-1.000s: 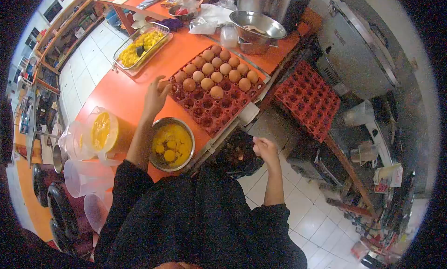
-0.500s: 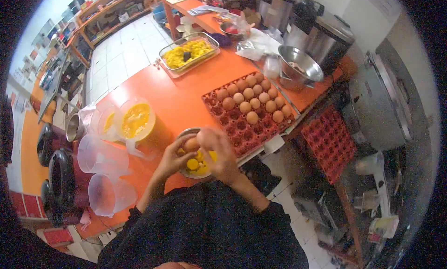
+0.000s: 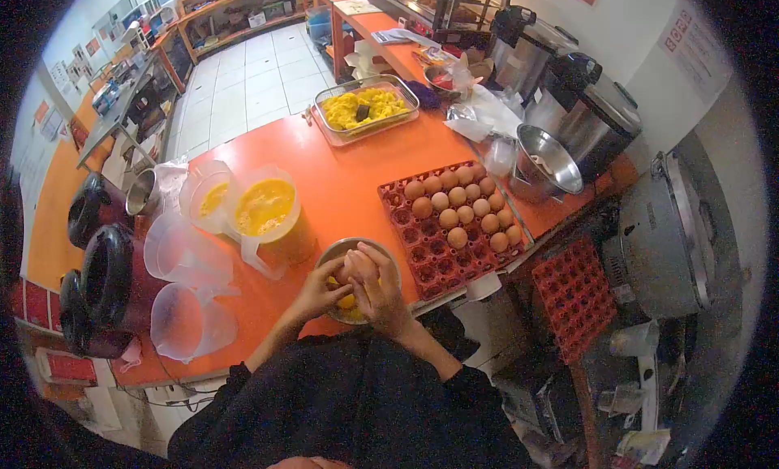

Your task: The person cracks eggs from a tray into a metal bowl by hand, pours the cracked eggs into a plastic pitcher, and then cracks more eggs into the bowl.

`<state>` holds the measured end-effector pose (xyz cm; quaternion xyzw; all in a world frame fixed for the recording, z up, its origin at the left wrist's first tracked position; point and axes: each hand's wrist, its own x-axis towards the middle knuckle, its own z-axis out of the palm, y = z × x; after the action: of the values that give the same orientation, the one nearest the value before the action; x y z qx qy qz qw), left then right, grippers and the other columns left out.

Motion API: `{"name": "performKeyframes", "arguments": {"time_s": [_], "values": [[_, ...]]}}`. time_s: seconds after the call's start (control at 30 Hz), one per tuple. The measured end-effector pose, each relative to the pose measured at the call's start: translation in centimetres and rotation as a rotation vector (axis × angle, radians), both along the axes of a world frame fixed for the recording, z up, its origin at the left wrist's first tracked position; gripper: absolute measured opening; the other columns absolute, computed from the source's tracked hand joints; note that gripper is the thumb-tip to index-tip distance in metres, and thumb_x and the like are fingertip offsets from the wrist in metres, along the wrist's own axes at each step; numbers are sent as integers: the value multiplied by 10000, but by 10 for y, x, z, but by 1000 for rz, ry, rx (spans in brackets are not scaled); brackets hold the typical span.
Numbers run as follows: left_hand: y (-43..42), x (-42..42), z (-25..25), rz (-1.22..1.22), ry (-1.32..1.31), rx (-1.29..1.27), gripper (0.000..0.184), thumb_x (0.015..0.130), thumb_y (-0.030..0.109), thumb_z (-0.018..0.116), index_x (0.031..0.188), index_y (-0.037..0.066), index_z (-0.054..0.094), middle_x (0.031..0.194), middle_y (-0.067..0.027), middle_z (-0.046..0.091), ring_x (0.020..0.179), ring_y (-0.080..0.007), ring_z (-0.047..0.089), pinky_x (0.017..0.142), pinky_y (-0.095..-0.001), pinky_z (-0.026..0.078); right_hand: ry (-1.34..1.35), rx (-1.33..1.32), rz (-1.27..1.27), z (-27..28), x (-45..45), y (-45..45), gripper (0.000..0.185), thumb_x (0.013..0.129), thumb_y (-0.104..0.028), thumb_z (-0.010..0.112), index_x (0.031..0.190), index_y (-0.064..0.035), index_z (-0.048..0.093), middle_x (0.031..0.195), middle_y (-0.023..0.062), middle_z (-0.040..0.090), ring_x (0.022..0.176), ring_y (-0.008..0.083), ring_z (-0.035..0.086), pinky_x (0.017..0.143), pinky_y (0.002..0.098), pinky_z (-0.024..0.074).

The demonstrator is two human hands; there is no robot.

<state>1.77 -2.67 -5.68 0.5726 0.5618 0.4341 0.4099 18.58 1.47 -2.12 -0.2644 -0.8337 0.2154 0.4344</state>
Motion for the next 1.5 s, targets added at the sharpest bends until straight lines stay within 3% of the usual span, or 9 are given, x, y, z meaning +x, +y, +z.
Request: {"name": "performKeyframes", "arguments": {"time_s": [0.1, 0.2, 0.3, 0.4, 0.5, 0.77, 0.97, 1.07, 1.5], "values": [[1, -1, 8, 5, -4, -75, 536, 836, 157, 758, 1297, -10, 541, 1225, -172, 617, 1103, -250, 625, 897, -365, 538, -107, 16, 53, -5, -2, 4, 487, 858, -5, 639, 1325, 4, 500, 1322, 209, 470, 1233, 365, 498, 1050, 432, 426], [3, -4, 6, 3, 24, -40, 518, 830, 161, 758, 1279, 8, 551, 1191, -152, 623, 1117, -238, 604, 936, -361, 509, 0, -161, 0, -2, 0, 6, 478, 887, -20, 625, 1338, 5, 469, 1284, 199, 509, 1204, 322, 537, 1019, 401, 460], [0, -4, 7, -12, -49, 31, 495, 818, 127, 743, 1259, 43, 534, 1147, -119, 611, 1129, -204, 579, 975, -363, 480, 525, -1076, 99, 1, 0, 15, 470, 924, -64, 607, 1351, 18, 429, 1252, 167, 539, 1144, 273, 585, 986, 368, 489], [3, -9, -7, -15, -144, 61, 520, 803, 116, 752, 1243, 50, 483, 1188, -127, 571, 1154, -221, 562, 996, -369, 463, 737, -1520, 309, -4, 15, 31, 495, 942, -105, 595, 1372, 29, 390, 1255, 140, 537, 1087, 234, 614, 979, 344, 499], [3, -10, -2, 6, -105, 108, 538, 782, 93, 764, 1220, 53, 453, 1222, -135, 552, 1162, -230, 556, 1002, -373, 460, 622, -1479, 440, -1, 19, 31, 477, 939, -115, 593, 1350, 45, 413, 1246, 140, 539, 1073, 230, 619, 973, 344, 508], [5, -8, 34, -60, 86, 248, 578, 774, 142, 802, 1264, 34, 513, 1230, -129, 597, 1137, -238, 591, 996, -364, 467, 353, -1256, 283, -5, 16, 32, 459, 927, -152, 625, 1324, 20, 474, 1205, 144, 571, 1090, 215, 604, 925, 336, 521], [0, -4, 52, -31, 412, 332, 524, 814, 238, 769, 1295, 116, 600, 1137, -129, 666, 1042, -320, 638, 898, -409, 521, 125, -1062, 237, -19, 15, 36, 422, 922, -177, 628, 1284, 14, 526, 1178, 122, 600, 1087, 190, 596, 924, 326, 506], [-1, -5, 42, -13, 518, 339, 508, 825, 278, 754, 1295, 144, 614, 1085, -113, 683, 1004, -317, 647, 848, -420, 534, 70, -1017, 240, -11, 11, 37, 389, 930, -165, 596, 1268, 20, 544, 1175, 107, 609, 1102, 186, 589, 939, 329, 496], [3, -11, 31, -24, 405, 387, 532, 806, 296, 775, 1297, 152, 630, 1040, -132, 694, 944, -306, 659, 796, -402, 544, -55, -880, 380, -2, 14, 45, 372, 969, -142, 530, 1300, 28, 533, 1169, 100, 617, 1081, 162, 578, 929, 310, 486]]}}
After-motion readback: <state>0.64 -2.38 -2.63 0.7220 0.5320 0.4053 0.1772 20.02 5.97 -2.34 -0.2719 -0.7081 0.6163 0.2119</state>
